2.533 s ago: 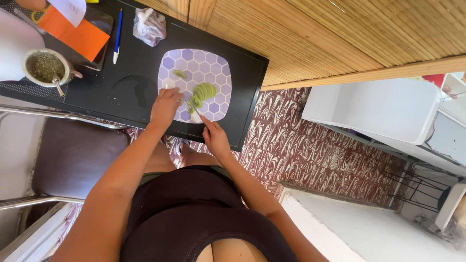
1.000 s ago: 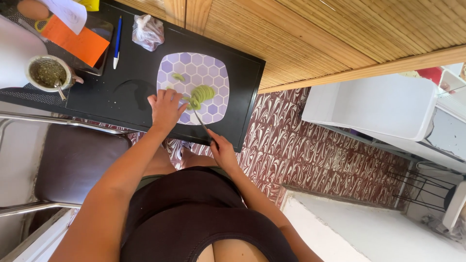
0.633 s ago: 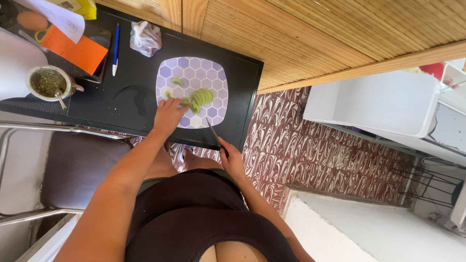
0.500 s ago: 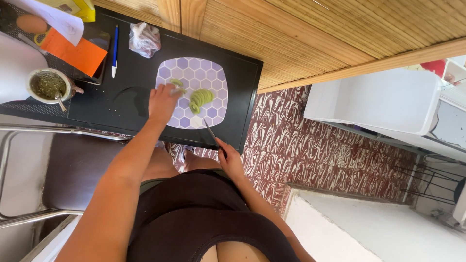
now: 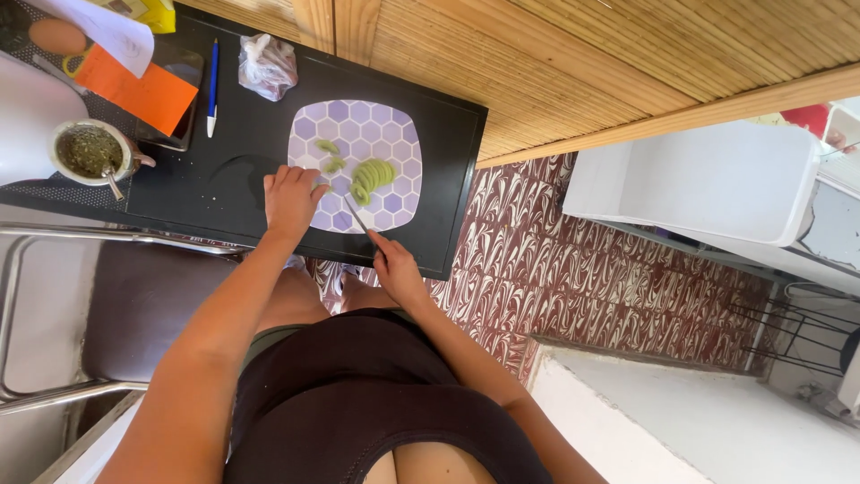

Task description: The person peels a green kiwi fruit using a small knife over a patterned plate. After peeling, the person briefly walks outside to discard the peels into a bucket. The person then returns to the kitchen and slices the peeled kiwi into thin rounds on the plate.

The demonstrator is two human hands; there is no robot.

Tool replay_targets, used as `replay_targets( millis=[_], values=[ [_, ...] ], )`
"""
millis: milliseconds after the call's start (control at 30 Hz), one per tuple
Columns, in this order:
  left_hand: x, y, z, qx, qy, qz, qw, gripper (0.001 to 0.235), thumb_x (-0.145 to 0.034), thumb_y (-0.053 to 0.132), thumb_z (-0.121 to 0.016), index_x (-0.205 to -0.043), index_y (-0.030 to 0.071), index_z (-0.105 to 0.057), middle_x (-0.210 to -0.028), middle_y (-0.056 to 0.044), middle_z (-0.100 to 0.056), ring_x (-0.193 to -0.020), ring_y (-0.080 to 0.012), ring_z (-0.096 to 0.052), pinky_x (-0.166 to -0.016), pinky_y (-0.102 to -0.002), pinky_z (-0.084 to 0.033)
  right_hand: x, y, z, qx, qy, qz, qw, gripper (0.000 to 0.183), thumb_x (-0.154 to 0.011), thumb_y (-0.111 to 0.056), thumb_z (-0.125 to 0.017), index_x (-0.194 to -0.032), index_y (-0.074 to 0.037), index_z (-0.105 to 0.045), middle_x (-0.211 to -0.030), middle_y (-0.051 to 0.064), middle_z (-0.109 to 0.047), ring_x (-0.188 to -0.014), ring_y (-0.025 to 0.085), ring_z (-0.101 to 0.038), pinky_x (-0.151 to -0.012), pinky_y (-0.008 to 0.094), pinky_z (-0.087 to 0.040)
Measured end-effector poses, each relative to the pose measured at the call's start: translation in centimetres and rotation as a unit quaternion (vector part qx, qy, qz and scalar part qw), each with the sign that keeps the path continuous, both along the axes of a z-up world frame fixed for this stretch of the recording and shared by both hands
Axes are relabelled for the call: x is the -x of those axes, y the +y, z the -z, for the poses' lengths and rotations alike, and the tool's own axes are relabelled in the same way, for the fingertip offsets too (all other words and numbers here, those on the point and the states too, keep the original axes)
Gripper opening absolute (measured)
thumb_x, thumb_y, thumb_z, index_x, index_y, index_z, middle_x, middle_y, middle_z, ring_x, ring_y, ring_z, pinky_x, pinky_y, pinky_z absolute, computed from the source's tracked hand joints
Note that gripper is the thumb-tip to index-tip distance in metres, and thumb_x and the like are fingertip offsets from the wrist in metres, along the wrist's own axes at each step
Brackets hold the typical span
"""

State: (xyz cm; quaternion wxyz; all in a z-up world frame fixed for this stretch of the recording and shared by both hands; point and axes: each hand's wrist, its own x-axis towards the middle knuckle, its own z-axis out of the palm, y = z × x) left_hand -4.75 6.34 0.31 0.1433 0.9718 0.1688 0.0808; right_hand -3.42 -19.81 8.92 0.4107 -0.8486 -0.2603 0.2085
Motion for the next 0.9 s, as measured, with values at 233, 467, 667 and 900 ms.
replay_targets(
  millis=[233,467,667,900],
  values=[
    [1.9,0.3,-1.8,0.075,-0.005,0.007,0.997,0.025,-0.090,0.019,-0.075,-0.115,0.023,-0.074,-0.112,0.003,-0.072,-0.121,-0.0171,-0.052,-0.100,-0.038,-0.032,0.2,3.5,1.6,0.061,-0.011,-0.029,0.998,0.053,-0.096,-0.013,-0.052,-0.148,-0.021,-0.052,-0.100,0.017,-0.064,-0.090,0.044,-0.069,-0.078,0.055,-0.060],
    [1.2,-0.4,-0.1,0.054,-0.029,-0.012,0.998,0.012,-0.086,0.026,-0.080,-0.098,0.026,-0.077,-0.095,0.009,-0.073,-0.110,-0.0125,-0.057,-0.095,-0.035,-0.036,0.1,5.4,1.6,0.102,-0.053,-0.047,0.992,0.053,-0.098,-0.013,-0.048,-0.151,-0.020,-0.048,-0.100,0.014,-0.060,-0.080,0.046,-0.069,-0.069,0.055,-0.061],
    [0.5,-0.8,0.5,0.039,-0.025,-0.017,0.999,0.008,-0.087,0.028,-0.080,-0.095,0.028,-0.077,-0.093,0.011,-0.073,-0.107,-0.0116,-0.057,-0.094,-0.035,-0.037,-0.1,5.9,2.4,0.125,-0.075,-0.050,0.988,0.055,-0.099,-0.015,-0.047,-0.153,-0.024,-0.044,-0.103,0.012,-0.057,-0.078,0.049,-0.068,-0.067,0.057,-0.061],
    [-0.1,-0.2,0.9,0.023,-0.016,-0.008,1.000,0.002,-0.092,0.029,-0.077,-0.090,0.030,-0.078,-0.092,0.015,-0.073,-0.106,-0.0088,-0.056,-0.093,-0.034,-0.036,-1.2,6.3,3.8,0.171,-0.071,-0.058,0.981,0.054,-0.099,-0.018,-0.047,-0.152,-0.029,-0.044,-0.108,0.011,-0.056,-0.076,0.052,-0.069,-0.069,0.059,-0.061]
  ],
)
